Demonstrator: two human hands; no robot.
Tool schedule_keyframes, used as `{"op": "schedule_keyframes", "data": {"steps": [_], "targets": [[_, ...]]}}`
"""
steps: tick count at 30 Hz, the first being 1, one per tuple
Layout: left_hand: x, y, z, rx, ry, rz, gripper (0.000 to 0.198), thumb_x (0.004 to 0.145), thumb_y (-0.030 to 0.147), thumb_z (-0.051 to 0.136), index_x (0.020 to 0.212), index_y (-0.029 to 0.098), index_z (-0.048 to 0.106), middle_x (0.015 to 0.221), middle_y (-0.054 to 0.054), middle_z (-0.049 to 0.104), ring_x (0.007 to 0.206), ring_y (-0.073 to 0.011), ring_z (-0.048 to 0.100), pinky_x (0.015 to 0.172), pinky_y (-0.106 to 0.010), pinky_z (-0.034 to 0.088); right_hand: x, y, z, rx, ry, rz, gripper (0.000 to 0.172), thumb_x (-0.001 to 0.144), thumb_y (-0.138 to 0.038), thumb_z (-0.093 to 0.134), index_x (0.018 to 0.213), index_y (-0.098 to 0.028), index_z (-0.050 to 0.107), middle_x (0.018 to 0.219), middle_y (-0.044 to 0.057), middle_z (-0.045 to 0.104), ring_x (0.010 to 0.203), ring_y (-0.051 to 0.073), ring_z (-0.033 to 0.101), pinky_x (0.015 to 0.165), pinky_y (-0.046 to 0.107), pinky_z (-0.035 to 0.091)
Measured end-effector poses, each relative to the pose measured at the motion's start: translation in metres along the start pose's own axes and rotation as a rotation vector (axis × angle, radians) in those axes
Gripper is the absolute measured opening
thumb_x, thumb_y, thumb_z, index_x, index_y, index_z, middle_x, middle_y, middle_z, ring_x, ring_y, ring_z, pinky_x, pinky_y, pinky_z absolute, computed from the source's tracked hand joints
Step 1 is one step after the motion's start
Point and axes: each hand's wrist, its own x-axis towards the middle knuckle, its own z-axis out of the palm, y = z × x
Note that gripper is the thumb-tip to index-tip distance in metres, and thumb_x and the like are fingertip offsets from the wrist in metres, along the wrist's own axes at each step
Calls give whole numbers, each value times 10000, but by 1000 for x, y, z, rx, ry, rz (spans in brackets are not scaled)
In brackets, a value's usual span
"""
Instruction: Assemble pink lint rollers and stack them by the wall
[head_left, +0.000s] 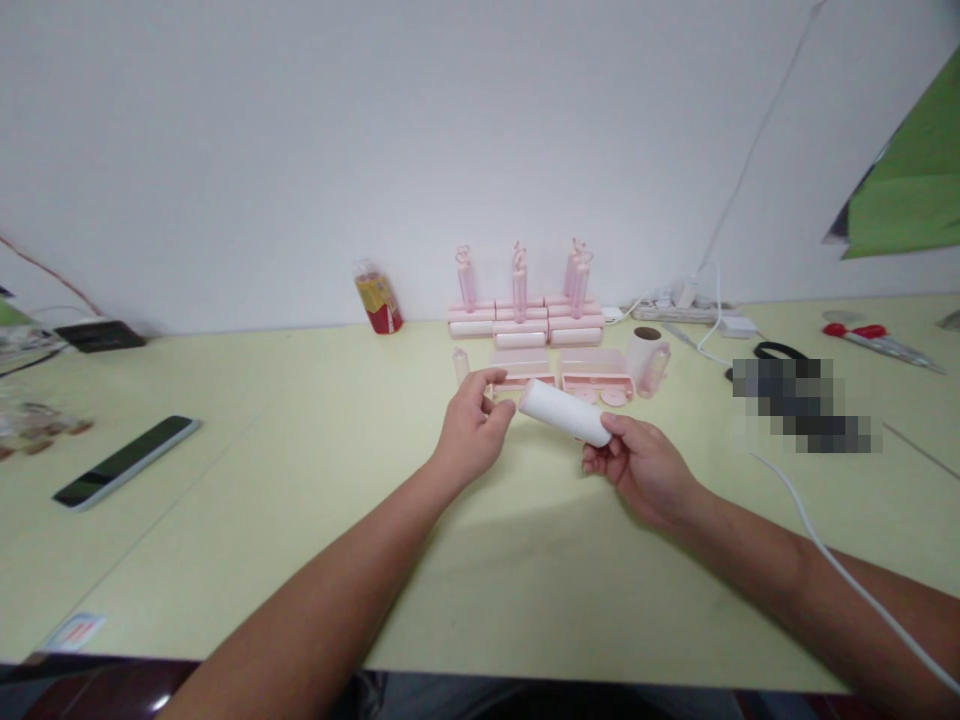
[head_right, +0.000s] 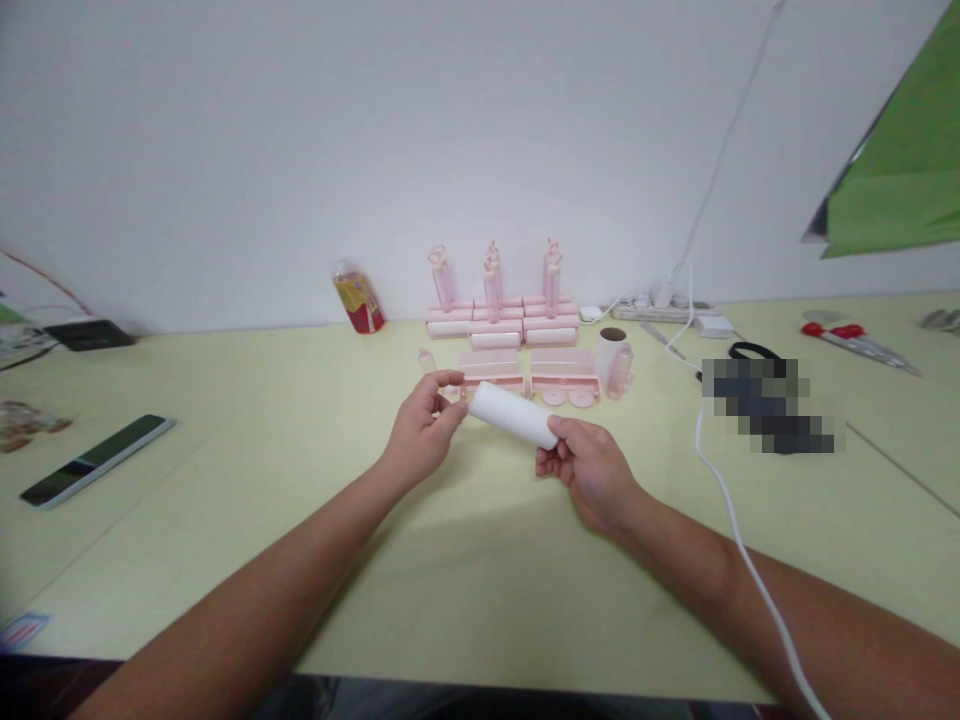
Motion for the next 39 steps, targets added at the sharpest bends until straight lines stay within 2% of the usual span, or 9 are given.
{"op": "schedule_keyframes", "data": {"steps": [4, 7, 11, 15, 21, 25, 30, 37, 39], "targets": [[7, -19, 0, 345, -82, 42, 404, 838, 189, 537, 1239, 167, 571, 1237, -113, 608, 1079, -253, 598, 972, -399, 468, -2, 2, 1, -71, 7, -41, 370, 776, -354, 738, 557, -185, 493, 538, -2, 561, 516, 158, 604, 522, 290, 513], [9, -25, 0, 483, -136, 65, 454, 844, 221, 551, 1296, 181, 545, 1325, -119, 558, 1219, -277, 545, 1045, -407, 436, -3, 2, 2, -101, -23, -53, 357, 779, -352, 729, 565, -183, 498, 566, 11, 587, 521, 158, 607, 519, 288, 504], [12, -28, 0, 651, -185, -3, 496, 862, 283, 548, 1356, 242, 520, 1375, -113, 506, 1112, -283, 618, 950, -399, 494, -5, 3, 2, -108, -55, -56, 367, 782, -354, 725, 559, -185, 489, 573, 23, 605, 528, 156, 606, 519, 281, 496], [15, -28, 3, 764, -278, -26, 497, 857, 325, 553, 1348, 256, 533, 1305, -115, 554, 985, -278, 657, 809, -369, 519, -4, 3, 1, -115, -53, -40, 363, 772, -368, 734, 569, -182, 497, 575, 21, 603, 526, 155, 605, 524, 287, 502], [13, -15, -3, 813, -317, 13, 294, 871, 353, 514, 1053, 218, 700, 1020, -109, 677, 877, -264, 654, 714, -337, 470, -4, 2, 2, -99, -29, -47, 376, 757, -369, 743, 560, -190, 477, 574, 15, 595, 523, 161, 614, 524, 291, 511], [12, -3, -13, 824, -267, 7, 334, 906, 429, 463, 838, 209, 705, 762, -83, 683, 718, -245, 633, 627, -316, 412, -4, 1, 3, -80, -3, -74, 383, 767, -370, 723, 544, -196, 465, 547, 8, 574, 503, 159, 602, 506, 289, 507], [14, -1, -16, 758, -161, 40, 268, 889, 389, 499, 911, 202, 690, 929, -79, 700, 796, -216, 629, 663, -296, 408, -3, 0, 3, -99, -25, -86, 269, 786, -368, 697, 650, -166, 584, 566, 21, 607, 503, 149, 587, 491, 274, 498], [11, -5, -14, 558, -462, 34, 277, 774, 464, 627, 871, 218, 709, 832, -68, 710, 714, -218, 622, 598, -279, 372, -3, -2, 4, -91, -48, -95, 206, 818, -359, 672, 774, -174, 591, 597, 10, 621, 509, 149, 581, 484, 281, 528], [8, -5, -15, 503, -512, -26, 263, 753, 450, 637, 836, 210, 704, 777, -62, 706, 671, -206, 610, 580, -270, 360, -3, -1, 3, -83, -50, -96, 204, 823, -359, 669, 783, -188, 567, 596, 0, 617, 505, 147, 577, 479, 281, 536]]}}
